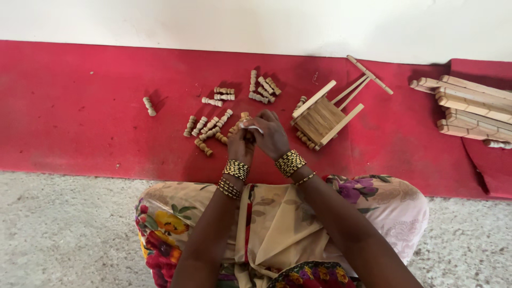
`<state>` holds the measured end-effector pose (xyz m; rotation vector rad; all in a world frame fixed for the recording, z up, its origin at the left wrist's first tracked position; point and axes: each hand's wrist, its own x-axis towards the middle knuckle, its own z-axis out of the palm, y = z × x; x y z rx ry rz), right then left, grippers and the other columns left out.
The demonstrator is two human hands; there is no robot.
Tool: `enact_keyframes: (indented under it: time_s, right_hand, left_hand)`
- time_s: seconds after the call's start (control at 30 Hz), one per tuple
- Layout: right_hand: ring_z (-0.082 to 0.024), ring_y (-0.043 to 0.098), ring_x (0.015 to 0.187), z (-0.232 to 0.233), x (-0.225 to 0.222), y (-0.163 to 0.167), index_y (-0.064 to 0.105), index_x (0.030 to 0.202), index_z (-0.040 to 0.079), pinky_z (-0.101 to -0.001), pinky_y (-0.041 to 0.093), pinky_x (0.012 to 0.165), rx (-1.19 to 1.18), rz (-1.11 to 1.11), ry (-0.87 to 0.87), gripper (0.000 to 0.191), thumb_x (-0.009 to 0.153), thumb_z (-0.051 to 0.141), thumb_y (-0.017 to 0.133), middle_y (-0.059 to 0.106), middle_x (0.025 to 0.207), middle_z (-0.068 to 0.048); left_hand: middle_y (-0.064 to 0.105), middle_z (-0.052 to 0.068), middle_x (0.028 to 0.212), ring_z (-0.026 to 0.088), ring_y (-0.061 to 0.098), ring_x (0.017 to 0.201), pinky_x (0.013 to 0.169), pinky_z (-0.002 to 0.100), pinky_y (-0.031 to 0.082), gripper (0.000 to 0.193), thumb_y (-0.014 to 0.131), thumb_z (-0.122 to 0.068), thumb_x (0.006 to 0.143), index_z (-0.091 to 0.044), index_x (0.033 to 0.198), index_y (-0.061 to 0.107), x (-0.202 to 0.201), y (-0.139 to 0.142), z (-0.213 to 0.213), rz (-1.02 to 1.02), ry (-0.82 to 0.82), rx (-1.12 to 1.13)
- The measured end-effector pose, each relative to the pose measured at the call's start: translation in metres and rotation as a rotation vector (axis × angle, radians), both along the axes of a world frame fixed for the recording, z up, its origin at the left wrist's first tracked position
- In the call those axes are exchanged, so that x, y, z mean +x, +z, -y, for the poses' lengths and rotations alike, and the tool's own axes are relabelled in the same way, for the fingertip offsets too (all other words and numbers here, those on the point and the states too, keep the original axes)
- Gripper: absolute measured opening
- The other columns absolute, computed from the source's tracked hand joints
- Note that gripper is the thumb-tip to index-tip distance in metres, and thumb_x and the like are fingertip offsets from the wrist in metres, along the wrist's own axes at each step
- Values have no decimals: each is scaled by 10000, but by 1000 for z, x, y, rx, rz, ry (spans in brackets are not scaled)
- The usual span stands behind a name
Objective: The person sits on the floor and wipes small wooden toy pieces one at a time with a cloth, setting each cleaned piece back on the red mat. A small wooden toy cart and stacks of wooden sticks lie nearby on the mat.
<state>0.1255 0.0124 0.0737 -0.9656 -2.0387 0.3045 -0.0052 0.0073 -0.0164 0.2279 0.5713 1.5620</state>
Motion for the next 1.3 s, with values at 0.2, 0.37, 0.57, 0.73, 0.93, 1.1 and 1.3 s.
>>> enact_keyframes:
  time_s: [0.2,0.37,0.57,0.73,0.93,1.1,1.3]
  right_hand:
    - [-197,664,943,-15,-5,-8,714,1059,125,-298,642,729,-72,-183,-200,113,967,63,699,630,1115,-90]
    - [-191,677,833,-7,8,1,769,1054,114,-344,596,677,-119,-187,-30,123,945,66,743,652,1011,-79]
    - [-216,681,853,-10,-1,8,758,1035,91,-309,592,675,-94,-198,-81,146,896,47,770,653,1041,-101]
    - [-190,711,895,-9,1,0,757,1068,99,-293,609,734,-144,-339,-160,162,921,33,745,645,1057,-69]
    - [-130,699,817,-35,12,-4,755,1114,141,-238,624,651,-257,-374,-248,137,997,82,715,721,1042,-53]
    - [-135,620,585,-30,30,9,699,1217,113,-260,479,448,-888,-405,1,256,965,107,657,760,926,-114]
    - [-117,733,724,-22,22,23,730,1140,66,-257,640,602,-877,-1079,34,220,922,39,719,759,1004,-115]
  left_hand:
    - [683,22,929,116,652,790,701,267,567,217,490,-154,1059,-37,1142,652,11,13,3,-139,-65,-282]
    - [611,19,830,102,570,689,587,252,508,213,522,-184,1111,-27,1137,664,8,18,-12,-151,-75,8]
    - [666,32,916,110,618,737,649,260,554,198,530,-173,1079,-25,1138,647,4,10,-10,-23,-36,-202]
    - [659,-1,872,84,605,697,589,240,536,233,602,-263,1061,-53,1118,685,16,12,-2,-204,-79,-99]
    - [687,3,823,55,524,635,506,210,420,209,681,-234,1014,-52,1095,748,12,37,4,-510,-135,-117]
    - [738,-22,957,24,611,766,585,181,453,224,733,-124,942,-57,1156,732,8,51,-1,-502,-54,-93]
    - [757,87,1013,147,716,882,800,303,614,187,724,-128,962,-25,1118,717,13,39,-1,-138,-149,-106]
